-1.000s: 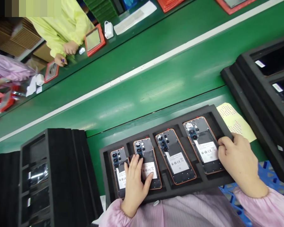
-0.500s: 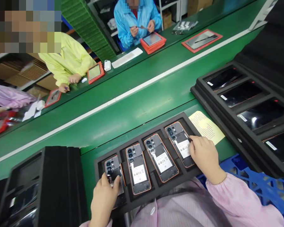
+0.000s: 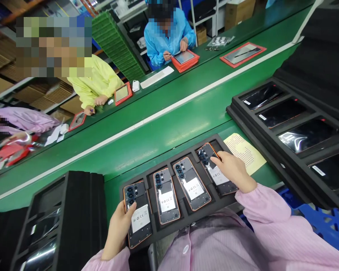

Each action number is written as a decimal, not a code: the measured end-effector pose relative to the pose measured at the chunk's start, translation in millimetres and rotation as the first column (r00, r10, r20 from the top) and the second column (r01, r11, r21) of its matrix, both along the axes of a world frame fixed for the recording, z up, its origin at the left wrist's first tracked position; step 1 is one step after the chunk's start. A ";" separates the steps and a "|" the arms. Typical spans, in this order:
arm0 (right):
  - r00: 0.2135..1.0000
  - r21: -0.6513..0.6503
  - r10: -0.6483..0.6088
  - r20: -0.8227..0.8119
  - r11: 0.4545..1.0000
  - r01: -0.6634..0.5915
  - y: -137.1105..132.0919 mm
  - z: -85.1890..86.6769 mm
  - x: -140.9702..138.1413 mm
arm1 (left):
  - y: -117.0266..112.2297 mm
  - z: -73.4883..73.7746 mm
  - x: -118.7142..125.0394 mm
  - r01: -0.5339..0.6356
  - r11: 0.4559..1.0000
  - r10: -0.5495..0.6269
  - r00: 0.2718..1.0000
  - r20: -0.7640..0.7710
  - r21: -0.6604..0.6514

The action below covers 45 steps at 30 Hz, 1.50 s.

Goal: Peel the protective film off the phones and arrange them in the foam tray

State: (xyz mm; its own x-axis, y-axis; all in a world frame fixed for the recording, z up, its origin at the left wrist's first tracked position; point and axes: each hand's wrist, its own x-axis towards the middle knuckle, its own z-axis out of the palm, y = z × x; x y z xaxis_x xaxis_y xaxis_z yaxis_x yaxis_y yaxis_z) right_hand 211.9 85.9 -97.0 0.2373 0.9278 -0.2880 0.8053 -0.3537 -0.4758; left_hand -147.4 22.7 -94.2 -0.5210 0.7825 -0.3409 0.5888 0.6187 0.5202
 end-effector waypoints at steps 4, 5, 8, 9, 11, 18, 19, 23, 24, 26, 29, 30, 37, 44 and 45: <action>0.956 0.009 -0.033 -0.291 0.999 0.037 -18.7 17.2 1.8 | -9.7 11.5 2.5 -0.279 0.948 0.190 0.882 0.432 0.152; 0.928 0.011 -0.046 -0.369 0.998 0.054 -24.8 23.6 -1.0 | -9.3 13.3 7.6 -0.310 0.939 0.194 0.833 0.517 0.147; 0.774 -0.035 -0.124 -0.621 0.991 0.131 -41.4 45.8 -14.6 | -3.8 7.9 29.6 -0.233 0.958 0.091 0.802 0.591 0.169; 0.715 -0.061 -0.155 -0.682 0.986 0.155 -45.7 53.1 -19.5 | -1.3 2.4 37.4 -0.178 0.967 0.044 0.825 0.563 0.185; 0.650 -0.097 -0.179 -0.739 0.982 0.160 -51.6 64.9 -27.9 | 3.1 -10.7 50.7 -0.101 0.975 -0.005 0.880 0.475 0.197; 0.856 -0.028 -0.006 -0.517 1.000 -0.010 -36.8 40.8 -51.0 | 13.0 -26.7 73.2 -0.086 0.986 0.044 0.962 0.271 0.145; 0.899 -0.021 0.014 -0.438 0.999 -0.025 -30.9 30.6 -55.4 | 14.8 -25.6 74.8 -0.085 0.988 0.047 0.961 0.271 0.128; 0.962 -0.034 0.003 -0.271 0.999 -0.013 -11.3 -2.8 -70.4 | 21.4 -23.1 81.0 -0.091 0.992 0.058 0.941 0.334 0.087; 0.969 -0.028 0.000 -0.248 1.000 -0.007 -9.0 -7.5 -72.7 | 22.1 -23.1 83.1 -0.091 0.992 0.053 0.930 0.364 0.088; 0.973 -0.007 0.006 -0.231 1.000 -0.007 -7.6 -13.1 -75.4 | 21.9 -23.8 88.2 -0.089 0.990 0.035 0.903 0.427 0.107; 0.961 0.016 0.040 -0.273 0.999 -0.037 -10.5 -17.7 -77.9 | 19.0 -26.7 94.7 -0.109 0.983 0.022 0.864 0.503 0.145; 0.955 0.022 0.045 -0.293 0.999 -0.041 -11.6 -19.5 -78.8 | 17.9 -28.3 95.8 -0.126 0.980 0.027 0.852 0.523 0.155; 0.878 0.051 -0.044 -0.476 0.996 0.078 -14.1 -32.5 -85.6 | 13.0 -33.3 92.2 -0.271 0.939 0.056 0.729 0.682 0.212; 0.616 0.035 -0.014 -0.788 0.997 0.068 -22.9 -13.2 -74.9 | 16.9 -12.6 96.3 -0.405 0.886 0.028 0.535 0.845 0.227; 0.583 0.033 -0.017 -0.812 0.997 0.075 -24.9 -9.3 -75.3 | 19.2 -10.4 101.8 -0.415 0.883 0.025 0.509 0.861 0.220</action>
